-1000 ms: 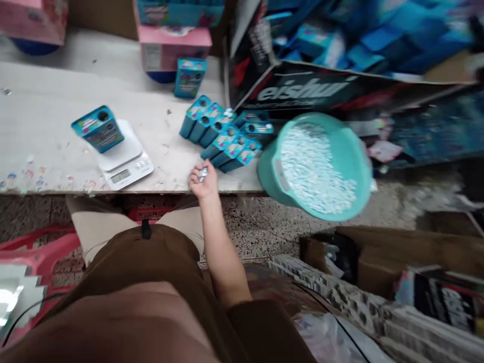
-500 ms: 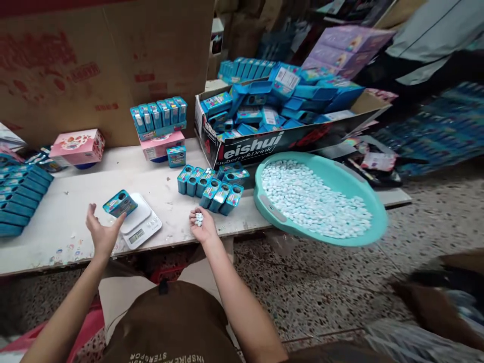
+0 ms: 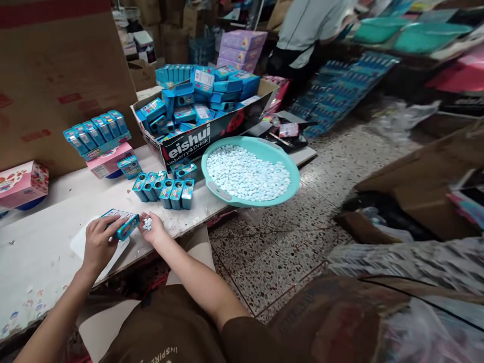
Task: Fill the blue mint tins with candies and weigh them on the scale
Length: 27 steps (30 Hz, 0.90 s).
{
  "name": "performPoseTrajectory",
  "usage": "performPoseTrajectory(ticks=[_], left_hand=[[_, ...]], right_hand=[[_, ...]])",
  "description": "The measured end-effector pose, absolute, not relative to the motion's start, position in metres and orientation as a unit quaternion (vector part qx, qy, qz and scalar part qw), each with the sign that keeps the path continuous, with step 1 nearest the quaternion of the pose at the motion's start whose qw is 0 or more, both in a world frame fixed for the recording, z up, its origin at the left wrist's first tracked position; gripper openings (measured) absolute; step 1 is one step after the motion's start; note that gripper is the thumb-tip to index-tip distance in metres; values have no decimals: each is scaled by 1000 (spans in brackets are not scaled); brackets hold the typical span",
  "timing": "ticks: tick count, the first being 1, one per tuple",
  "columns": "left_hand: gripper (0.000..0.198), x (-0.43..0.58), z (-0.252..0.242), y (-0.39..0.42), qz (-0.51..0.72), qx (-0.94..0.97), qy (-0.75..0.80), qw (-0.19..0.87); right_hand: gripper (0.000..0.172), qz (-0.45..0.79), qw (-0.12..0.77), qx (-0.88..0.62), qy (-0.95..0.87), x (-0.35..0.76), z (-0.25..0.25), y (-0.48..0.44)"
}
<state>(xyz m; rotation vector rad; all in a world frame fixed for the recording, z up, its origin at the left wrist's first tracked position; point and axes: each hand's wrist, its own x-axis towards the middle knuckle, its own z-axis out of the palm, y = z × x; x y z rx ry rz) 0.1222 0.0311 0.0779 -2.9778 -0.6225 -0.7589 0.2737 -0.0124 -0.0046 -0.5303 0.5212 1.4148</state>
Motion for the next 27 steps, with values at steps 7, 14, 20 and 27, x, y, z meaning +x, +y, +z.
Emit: performPoseTrajectory(ticks=[7, 14, 20, 27], left_hand=[[53, 145, 81, 38, -223, -962, -147, 59], [51, 152, 76, 39, -215, -961, -166, 42], [50, 152, 75, 38, -229, -957, -170, 42], [51, 151, 69, 43, -234, -956, -173, 33]], right_hand=[[25, 629, 684, -230, 289, 282, 2, -1], [22, 620, 690, -222, 300, 287, 6, -2], [23, 613, 692, -230, 305, 288, 5, -2], [24, 616, 691, -231, 300, 287, 4, 2]])
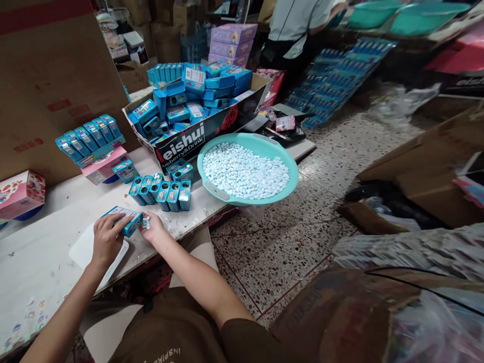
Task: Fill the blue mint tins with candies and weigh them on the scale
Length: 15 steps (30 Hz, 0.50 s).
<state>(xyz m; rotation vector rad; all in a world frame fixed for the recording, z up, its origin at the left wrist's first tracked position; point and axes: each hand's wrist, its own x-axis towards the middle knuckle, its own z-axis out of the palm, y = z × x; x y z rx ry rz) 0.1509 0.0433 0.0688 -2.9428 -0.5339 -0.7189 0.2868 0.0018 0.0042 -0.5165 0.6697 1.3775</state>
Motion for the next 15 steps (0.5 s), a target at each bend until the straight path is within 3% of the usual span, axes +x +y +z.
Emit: performPoseTrajectory(ticks=[15], left_hand=[[51, 148, 74, 34, -264, -942, -201, 52]], right_hand=[[20, 631, 680, -230, 293, 281, 6, 5]])
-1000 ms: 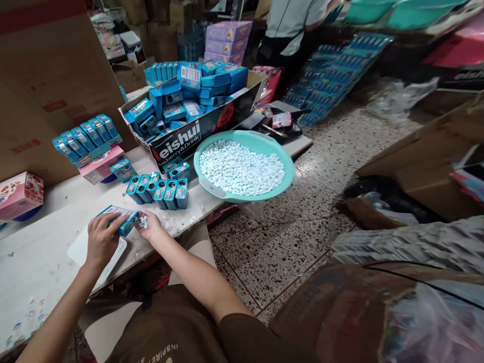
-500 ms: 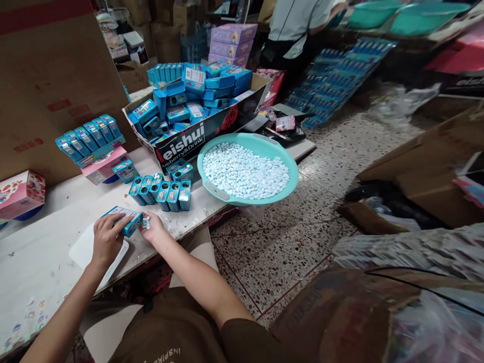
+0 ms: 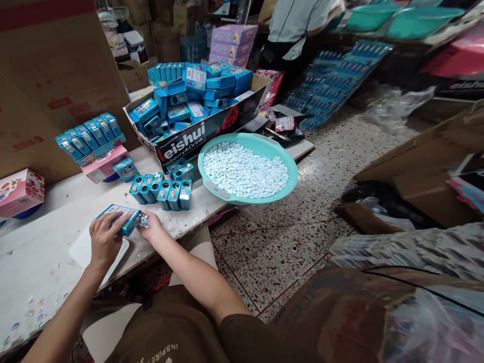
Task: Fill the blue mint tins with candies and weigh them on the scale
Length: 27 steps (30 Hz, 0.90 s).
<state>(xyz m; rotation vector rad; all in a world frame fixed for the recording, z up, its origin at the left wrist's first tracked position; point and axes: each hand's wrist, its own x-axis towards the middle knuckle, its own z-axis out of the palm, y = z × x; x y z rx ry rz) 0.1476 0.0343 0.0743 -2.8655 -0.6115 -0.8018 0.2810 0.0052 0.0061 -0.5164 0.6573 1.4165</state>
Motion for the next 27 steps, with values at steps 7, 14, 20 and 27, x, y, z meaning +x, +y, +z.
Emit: performPoseTrajectory(ticks=[7, 14, 20, 27], left_hand=[[51, 146, 64, 36, -257, -942, -216, 14], [35, 138, 63, 39, -345, -855, -350, -166], [53, 98, 60, 44, -438, -644, -521, -349], [51, 61, 51, 47, -502, -526, -572, -379]], right_hand=[[25, 613, 694, -224, 305, 283, 6, 1], [24, 616, 693, -213, 309, 288, 9, -5], [30, 630, 689, -208, 291, 296, 1, -18], [39, 688, 666, -199, 211, 298, -8, -31]])
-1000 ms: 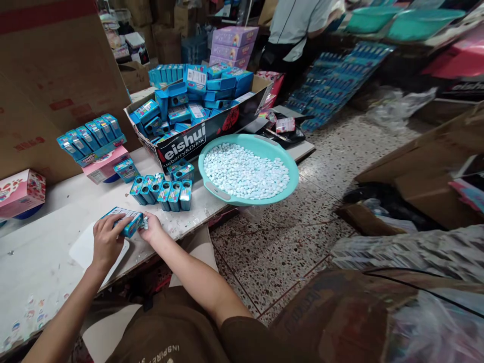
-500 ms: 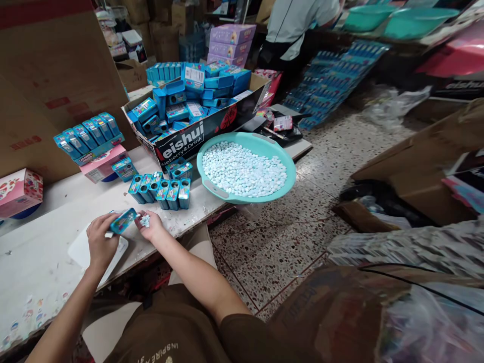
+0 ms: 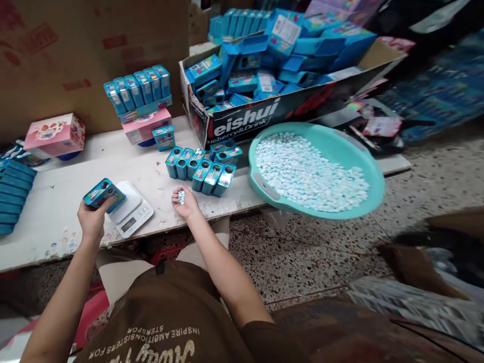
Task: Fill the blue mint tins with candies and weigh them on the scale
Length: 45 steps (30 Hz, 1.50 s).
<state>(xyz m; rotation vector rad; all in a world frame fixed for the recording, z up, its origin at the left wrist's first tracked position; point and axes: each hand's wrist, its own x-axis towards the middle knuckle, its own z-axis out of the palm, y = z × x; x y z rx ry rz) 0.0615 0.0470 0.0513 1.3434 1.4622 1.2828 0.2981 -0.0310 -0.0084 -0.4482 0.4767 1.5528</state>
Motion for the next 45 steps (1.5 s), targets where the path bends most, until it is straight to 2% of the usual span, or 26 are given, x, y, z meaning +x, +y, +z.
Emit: performPoseTrajectory(ticks=[11, 17, 22, 25, 28, 34, 38, 45], left_hand=[[49, 50, 19, 55, 492, 557, 552, 378], [66, 29, 20, 47, 483, 623, 525, 322], [64, 30, 26, 45, 456, 644, 526, 317], [55, 39, 31, 46, 437, 643, 545, 315], [45, 39, 36, 44, 448, 632, 574, 265], [56, -17, 35, 32, 522, 561, 627, 139], [59, -51, 20, 25, 519, 527, 668, 85], [64, -59, 6, 20, 463, 521, 712, 81]], right_hand=[[39, 690, 655, -244, 185, 294, -11, -36], [37, 681, 658, -260, 189, 292, -12, -35], [35, 685, 656, -260, 182, 292, -16, -36], [35, 695, 646, -259, 181, 293, -17, -37], [36, 701, 644, -249, 181, 293, -16, -40], [36, 696, 646, -256, 184, 292, -13, -43], [34, 694, 644, -261, 189, 291, -12, -42], [25, 700, 646, -267, 144, 291, -21, -43]])
